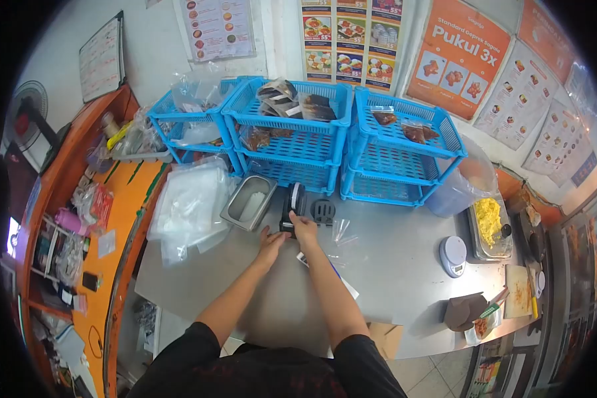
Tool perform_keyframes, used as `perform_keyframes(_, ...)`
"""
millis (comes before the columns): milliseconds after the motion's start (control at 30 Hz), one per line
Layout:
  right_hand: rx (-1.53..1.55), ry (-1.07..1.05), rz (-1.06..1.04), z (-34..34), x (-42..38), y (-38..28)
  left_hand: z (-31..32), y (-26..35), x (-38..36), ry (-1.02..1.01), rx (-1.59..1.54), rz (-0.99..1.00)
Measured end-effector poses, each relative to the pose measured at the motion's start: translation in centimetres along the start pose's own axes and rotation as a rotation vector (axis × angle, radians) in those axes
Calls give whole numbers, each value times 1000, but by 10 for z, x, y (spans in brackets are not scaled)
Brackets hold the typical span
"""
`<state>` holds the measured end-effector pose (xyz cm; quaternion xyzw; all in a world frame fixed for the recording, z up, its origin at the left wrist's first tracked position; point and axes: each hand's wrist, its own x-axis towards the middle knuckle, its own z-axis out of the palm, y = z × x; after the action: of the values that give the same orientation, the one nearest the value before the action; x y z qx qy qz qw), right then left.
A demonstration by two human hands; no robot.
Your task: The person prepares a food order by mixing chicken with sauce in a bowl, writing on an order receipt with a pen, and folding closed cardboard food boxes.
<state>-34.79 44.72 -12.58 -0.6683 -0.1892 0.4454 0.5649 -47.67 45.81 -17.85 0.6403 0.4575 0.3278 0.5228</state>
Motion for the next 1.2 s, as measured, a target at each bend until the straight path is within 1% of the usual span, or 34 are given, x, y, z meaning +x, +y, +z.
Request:
perform_keyframes(33, 19, -9, -6, 7, 3, 0, -6, 16, 1, -12, -20, -68)
perform_keyframes(100, 51, -22, -10, 12, 4, 2, -14, 29, 5, -53, -240, -151)
perform_keyframes(200, 131, -3, -32, 7, -43, 4, -14, 15, 16, -146, -503, -325)
perform_keyframes(267, 41, 11, -110, 3, -89, 30, -11, 13, 20, -121, -458, -340)
perform_keyframes(300, -26, 16, -159, 1, -113, 42, -9, 21, 17, -61, -338, -289)
perform_keyframes(333, -94, 19, -209, 0, -133, 50, -10, 26, 16, -63, -323, -265)
perform_keyframes(367, -104, 65, -189, 2, -151, 52, -10, 31, 15, -65, -307, -240)
perform_keyframes(433, -119, 159, -146, 11, -176, 54, -15, 35, 15, -163, -444, -253)
perform_keyframes(500, -150, 132, -157, 10, -173, 65, -18, 38, 16, -200, -510, -260)
perform_keyframes(567, -154, 114, -158, 11, -168, 76, -16, 39, 18, -157, -448, -225)
perform_keyframes(633, -134, 104, -146, 16, -164, 84, -11, 34, 19, -65, -297, -154)
perform_keyframes(667, -88, 90, -107, 18, -163, 86, -7, 22, 26, -65, -213, -81)
perform_keyframes(700, -43, 75, -70, 20, -162, 86, -1, 10, 27, 13, -108, 2)
perform_keyframes(767, 20, 57, -22, 21, -160, 89, 1, 23, 20, 170, 100, 167)
perform_keyframes(867, 54, 31, 4, 22, -152, 98, 3, 32, 14, 199, 6, 279)
perform_keyframes(933, 54, 1, 33, 22, -146, 104, 5, 8, 23, 187, 102, 203)
perform_keyframes(967, 52, -14, 75, 22, -152, 95, 3, -5, 25, 178, 152, 163)
perform_keyframes(1033, 60, -12, 156, 14, -168, 72, -4, -14, 21, 115, 96, -56)
perform_keyframes(1067, 28, 3, 64, 8, -168, 92, 8, -2, 4, 171, 158, 57)
perform_keyframes(1133, -56, 59, -43, -29, -213, 76, 16, 41, -41, 270, 274, 290)
perform_keyframes(1167, -109, 78, -97, -50, -238, 66, 33, 51, -57, 107, 196, 310)
perform_keyframes(1200, -173, 195, -194, -72, -263, 68, 56, 63, -76, -44, 115, 322)
